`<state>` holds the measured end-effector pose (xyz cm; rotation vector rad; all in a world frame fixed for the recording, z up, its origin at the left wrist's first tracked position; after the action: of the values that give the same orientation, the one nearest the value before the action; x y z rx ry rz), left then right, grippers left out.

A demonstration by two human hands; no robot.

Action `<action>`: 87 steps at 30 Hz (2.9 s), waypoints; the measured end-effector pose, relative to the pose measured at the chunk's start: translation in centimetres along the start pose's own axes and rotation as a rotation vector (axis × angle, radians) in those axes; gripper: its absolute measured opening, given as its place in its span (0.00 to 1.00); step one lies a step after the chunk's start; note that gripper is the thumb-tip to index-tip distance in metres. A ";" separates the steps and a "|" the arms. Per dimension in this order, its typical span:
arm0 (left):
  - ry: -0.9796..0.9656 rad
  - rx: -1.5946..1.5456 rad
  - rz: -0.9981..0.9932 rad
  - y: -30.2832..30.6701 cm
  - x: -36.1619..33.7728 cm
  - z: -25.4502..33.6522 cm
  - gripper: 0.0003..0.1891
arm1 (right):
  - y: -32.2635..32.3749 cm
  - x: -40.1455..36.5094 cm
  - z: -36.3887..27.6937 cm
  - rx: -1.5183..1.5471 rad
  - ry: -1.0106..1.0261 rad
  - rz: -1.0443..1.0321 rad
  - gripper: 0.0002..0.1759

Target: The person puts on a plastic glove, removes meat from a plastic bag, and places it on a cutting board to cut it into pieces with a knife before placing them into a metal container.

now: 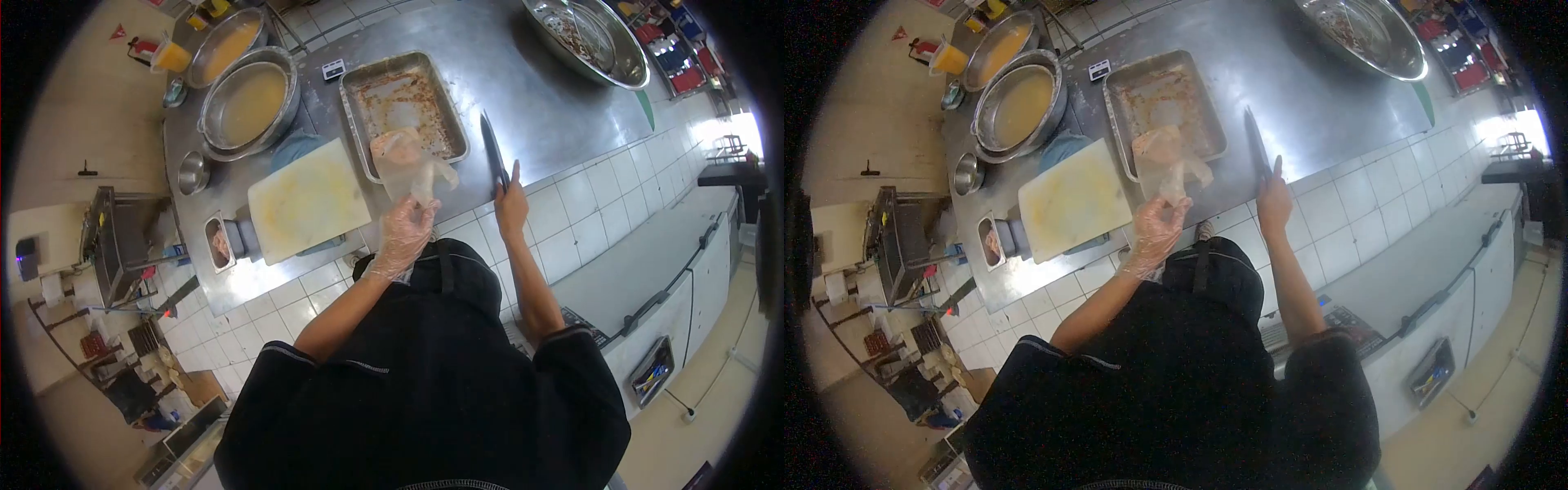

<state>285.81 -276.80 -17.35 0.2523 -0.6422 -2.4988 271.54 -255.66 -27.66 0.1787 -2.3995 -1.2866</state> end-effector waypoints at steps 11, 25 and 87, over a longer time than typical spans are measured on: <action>-0.367 0.157 0.185 0.4 0.3 0.3 0.12 | 7.9 4.0 -12.4 0.259 0.551 0.002 0.39; -0.314 0.399 0.005 1.3 3.3 -3.0 0.21 | 5.4 5.2 -14.0 0.383 0.677 -0.212 0.12; -0.352 0.326 -0.281 8.8 6.5 -1.6 0.09 | 5.0 3.6 -21.8 0.481 0.636 0.017 0.12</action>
<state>284.88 -287.47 -14.66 0.0175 -1.2375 -2.7224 277.62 -270.66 -11.76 0.6025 -2.0778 -0.5011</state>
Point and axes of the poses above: each hand's wrist, its own x-axis towards the middle knuckle, its own y-axis out of the back of the hand, z = x × y, the point moved 1 cm from there along x, towards the middle knuckle, and after that the axes turned 13 degrees about y, right-handed, at the moved point
